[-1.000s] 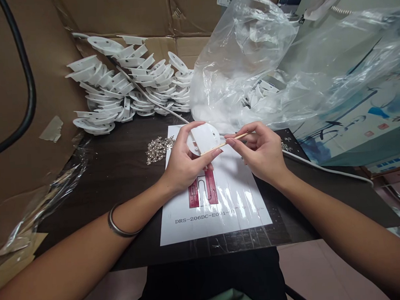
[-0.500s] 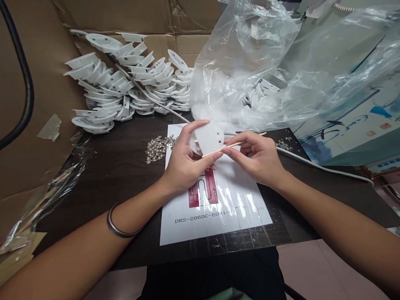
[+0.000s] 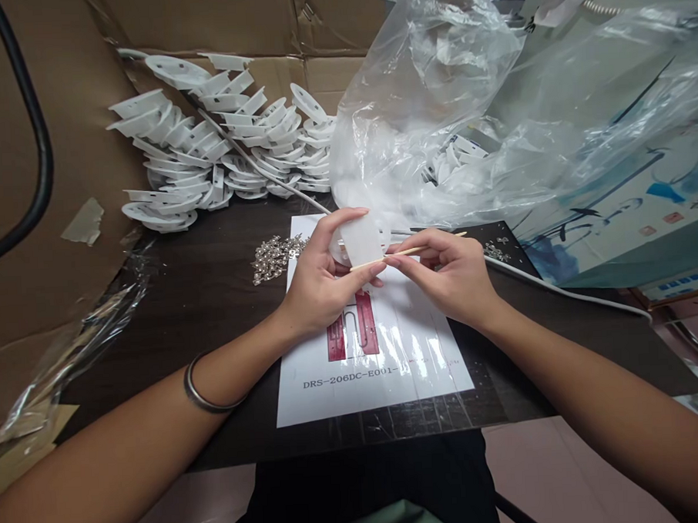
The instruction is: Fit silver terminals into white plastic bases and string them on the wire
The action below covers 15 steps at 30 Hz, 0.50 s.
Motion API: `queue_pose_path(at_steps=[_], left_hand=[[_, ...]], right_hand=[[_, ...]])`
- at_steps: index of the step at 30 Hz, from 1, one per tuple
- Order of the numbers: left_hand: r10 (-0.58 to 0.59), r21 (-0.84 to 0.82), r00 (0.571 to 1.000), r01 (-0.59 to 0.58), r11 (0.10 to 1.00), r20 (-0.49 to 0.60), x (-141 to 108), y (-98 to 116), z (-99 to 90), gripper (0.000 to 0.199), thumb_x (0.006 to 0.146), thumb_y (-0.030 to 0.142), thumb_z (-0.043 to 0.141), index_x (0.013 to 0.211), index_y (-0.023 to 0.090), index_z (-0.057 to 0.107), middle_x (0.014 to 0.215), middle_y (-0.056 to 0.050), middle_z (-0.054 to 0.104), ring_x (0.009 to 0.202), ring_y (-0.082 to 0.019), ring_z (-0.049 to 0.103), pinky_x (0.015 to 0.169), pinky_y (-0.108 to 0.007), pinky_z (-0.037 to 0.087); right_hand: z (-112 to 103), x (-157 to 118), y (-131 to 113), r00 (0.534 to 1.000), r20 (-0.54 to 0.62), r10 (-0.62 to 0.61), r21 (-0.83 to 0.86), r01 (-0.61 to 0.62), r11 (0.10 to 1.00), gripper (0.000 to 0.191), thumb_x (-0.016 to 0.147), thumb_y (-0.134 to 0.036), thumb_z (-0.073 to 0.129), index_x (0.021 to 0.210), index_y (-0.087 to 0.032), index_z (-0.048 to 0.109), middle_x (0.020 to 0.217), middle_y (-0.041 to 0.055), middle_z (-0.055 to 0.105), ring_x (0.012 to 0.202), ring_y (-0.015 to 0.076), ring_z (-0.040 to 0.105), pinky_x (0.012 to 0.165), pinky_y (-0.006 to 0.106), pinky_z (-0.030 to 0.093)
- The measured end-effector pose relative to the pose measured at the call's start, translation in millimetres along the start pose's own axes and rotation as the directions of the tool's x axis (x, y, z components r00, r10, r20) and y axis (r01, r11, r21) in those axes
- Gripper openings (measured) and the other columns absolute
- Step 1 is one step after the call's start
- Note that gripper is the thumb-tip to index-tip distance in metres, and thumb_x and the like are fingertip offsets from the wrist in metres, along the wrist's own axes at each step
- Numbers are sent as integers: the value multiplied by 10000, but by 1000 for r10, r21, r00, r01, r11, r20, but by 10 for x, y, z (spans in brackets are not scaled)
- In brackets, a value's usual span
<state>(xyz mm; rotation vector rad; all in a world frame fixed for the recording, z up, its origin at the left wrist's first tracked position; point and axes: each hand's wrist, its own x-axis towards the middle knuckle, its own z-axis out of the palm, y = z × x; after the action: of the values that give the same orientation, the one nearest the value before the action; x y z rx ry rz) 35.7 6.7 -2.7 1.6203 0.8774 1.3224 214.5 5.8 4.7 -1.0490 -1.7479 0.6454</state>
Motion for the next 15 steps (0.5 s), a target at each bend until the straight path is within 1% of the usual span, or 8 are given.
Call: queue_pose_path(at_steps=[4, 8, 11, 15], left_hand=[[45, 19, 999, -44, 999, -7, -4, -13, -9, 511, 736, 232, 764, 1182, 323, 532, 1367, -33, 455, 807, -160, 684, 655, -304, 618], [31, 54, 999, -29, 998, -38, -15, 5, -3, 498, 724, 239, 773, 1168, 295, 554, 1337, -45, 490, 831, -173, 684, 647, -290, 607], [28, 45, 999, -26, 999, -32, -27, 19, 7, 470, 740, 237, 758, 1164, 284, 562, 1297, -43, 526, 822, -173, 689, 635, -286, 612], [36, 26, 999, -36, 999, -18, -33, 32, 11, 432, 756, 209, 740, 1147, 284, 571, 1280, -34, 538, 807, -170, 698, 622, -280, 618]], right_hand=[[-6, 0, -10, 999, 16, 36, 39, -37, 999, 192, 785, -385, 719, 773, -195, 700, 844, 47, 759, 587, 137, 656, 436, 260, 421], [-10, 13, -22, 996, 30, 84, 48, -85, 995, 202, 769, -396, 729, 767, -195, 707, 828, 49, 758, 606, 150, 669, 466, 268, 459], [-5, 25, -22, 994, 48, 102, 67, -105, 992, 215, 764, -401, 731, 760, -187, 703, 767, 43, 749, 605, 153, 675, 482, 263, 470], [6, 30, -23, 990, 70, 118, 90, -124, 988, 222, 763, -399, 731, 744, -180, 694, 709, 33, 733, 584, 142, 664, 475, 246, 447]])
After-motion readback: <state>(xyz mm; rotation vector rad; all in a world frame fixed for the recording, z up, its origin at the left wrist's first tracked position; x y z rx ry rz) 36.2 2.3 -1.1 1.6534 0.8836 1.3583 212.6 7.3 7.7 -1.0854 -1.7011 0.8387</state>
